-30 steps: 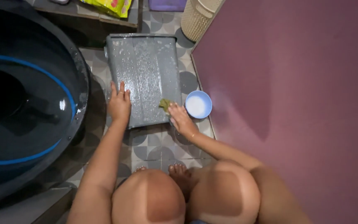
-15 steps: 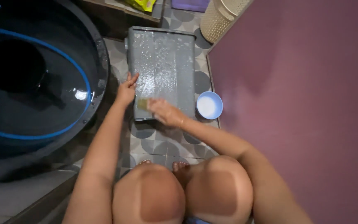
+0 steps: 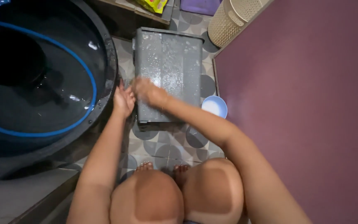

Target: The recorder is scrubbing and rinsing plastic containers and a bin on a bathroom floor using a sponge and water scoop.

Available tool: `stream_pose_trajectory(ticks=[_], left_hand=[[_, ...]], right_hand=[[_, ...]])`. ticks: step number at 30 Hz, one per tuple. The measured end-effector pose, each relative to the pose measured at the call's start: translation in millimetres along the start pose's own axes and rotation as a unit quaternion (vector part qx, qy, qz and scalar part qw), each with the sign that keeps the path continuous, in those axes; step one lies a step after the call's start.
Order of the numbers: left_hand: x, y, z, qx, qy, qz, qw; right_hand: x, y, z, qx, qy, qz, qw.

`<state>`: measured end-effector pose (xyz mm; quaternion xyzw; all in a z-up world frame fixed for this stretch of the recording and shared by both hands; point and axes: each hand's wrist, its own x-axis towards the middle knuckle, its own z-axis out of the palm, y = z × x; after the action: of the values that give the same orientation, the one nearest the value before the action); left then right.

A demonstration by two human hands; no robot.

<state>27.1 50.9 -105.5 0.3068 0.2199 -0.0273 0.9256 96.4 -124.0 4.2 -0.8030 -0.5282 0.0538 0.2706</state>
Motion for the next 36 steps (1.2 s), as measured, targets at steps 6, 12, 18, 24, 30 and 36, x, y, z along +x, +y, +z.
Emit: stream_pose_trajectory(ticks=[6, 12, 18, 24, 30, 36], left_hand=[[-6, 20, 21, 0.018, -0.029, -0.032, 0.999], [-17, 22, 44, 0.082, -0.005, -0.034, 0.996], [23, -42, 2, 0.219, -0.02, 0.109, 0.97], [-42, -22, 86, 0.649, 0.099, 0.191, 0.73], [-70, 0, 121, 0.756, 0.078, 0.289, 0.583], [-78, 7, 134, 0.794, 0.075, 0.243, 0.553]], right_hand=[[-67, -61, 14, 0.014, -0.066, -0.173, 0.983], [-23, -60, -62, 0.068, -0.122, -0.041, 0.989], [21, 70, -67, -0.071, 0.044, 0.123, 0.989], [1, 32, -40, -0.007, 0.055, -0.017, 0.998], [49, 79, -60, -0.036, -0.017, -0.032, 0.999], [117, 111, -64, -0.149, 0.053, 0.083, 0.984]])
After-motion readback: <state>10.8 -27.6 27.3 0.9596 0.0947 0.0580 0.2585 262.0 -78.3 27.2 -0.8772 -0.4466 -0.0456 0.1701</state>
